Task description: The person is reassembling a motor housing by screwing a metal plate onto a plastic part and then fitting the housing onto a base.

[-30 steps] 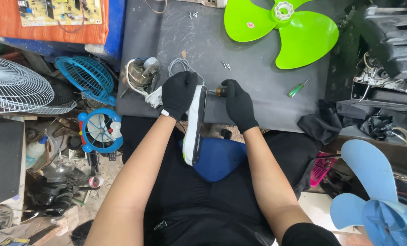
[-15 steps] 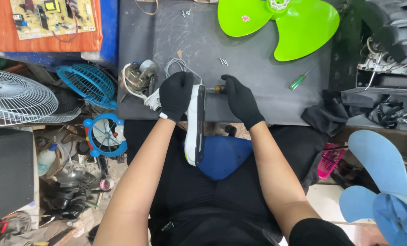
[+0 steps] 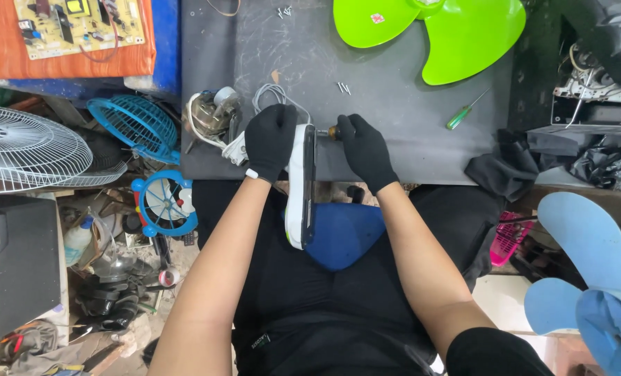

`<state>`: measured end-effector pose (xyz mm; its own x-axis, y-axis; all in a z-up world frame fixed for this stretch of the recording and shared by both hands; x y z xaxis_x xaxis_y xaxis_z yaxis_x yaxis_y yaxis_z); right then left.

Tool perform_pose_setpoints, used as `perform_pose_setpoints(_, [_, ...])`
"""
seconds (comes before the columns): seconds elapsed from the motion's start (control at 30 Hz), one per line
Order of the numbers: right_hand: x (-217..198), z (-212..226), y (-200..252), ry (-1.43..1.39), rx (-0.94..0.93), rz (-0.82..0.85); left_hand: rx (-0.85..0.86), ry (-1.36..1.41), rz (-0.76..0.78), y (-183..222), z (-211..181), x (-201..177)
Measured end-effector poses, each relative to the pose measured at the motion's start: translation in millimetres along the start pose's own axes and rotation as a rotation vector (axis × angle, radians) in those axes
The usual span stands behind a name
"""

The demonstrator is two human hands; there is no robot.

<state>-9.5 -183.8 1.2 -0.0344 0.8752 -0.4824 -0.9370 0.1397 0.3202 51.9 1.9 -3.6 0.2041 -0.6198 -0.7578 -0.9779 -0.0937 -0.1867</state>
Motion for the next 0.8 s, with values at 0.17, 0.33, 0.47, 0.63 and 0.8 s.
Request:
perform_pose_setpoints(0.17, [-5.9, 4.6, -0.4, 0.000, -0.145, 0.060, -0.009, 0.037, 0.006, 0.4, -4.1, -3.7])
perform_pose_setpoints(0.33, [-5.1, 1.2, -2.9, 0.007, -0.186, 0.044, 0.001, 0.024, -0.010, 0.0, -2.1, -1.0])
perform_pose_setpoints(0.47, [2.1, -17.8, -12.0, -0.102, -0.127, 0.029, -0.018, 0.049, -0.009, -0.4, -5.6, -5.2])
perform_pose_setpoints(0.63, [12.1, -40.5, -27.2, -0.163, -0.080, 0.021, -0.058, 0.072, 0.019, 1.2, -5.3, -5.7])
perform_pose_setpoints(0.8, [1.4, 2.0, 0.6, -0.016, -0.173, 0.008, -0.067, 0.060, 0.018, 0.6, -2.6, -3.7])
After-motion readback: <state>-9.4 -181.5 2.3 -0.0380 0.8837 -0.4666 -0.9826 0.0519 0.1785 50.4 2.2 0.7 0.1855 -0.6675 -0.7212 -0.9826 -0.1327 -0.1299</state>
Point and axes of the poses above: each hand's wrist, its own y-axis away from the middle knuckle, its own x-axis out of the palm, z = x × y, the point moved 5 cm from there along -y, towards the middle knuckle, and after that the axes turned 11 degrees about -x, right-handed, at the moved point
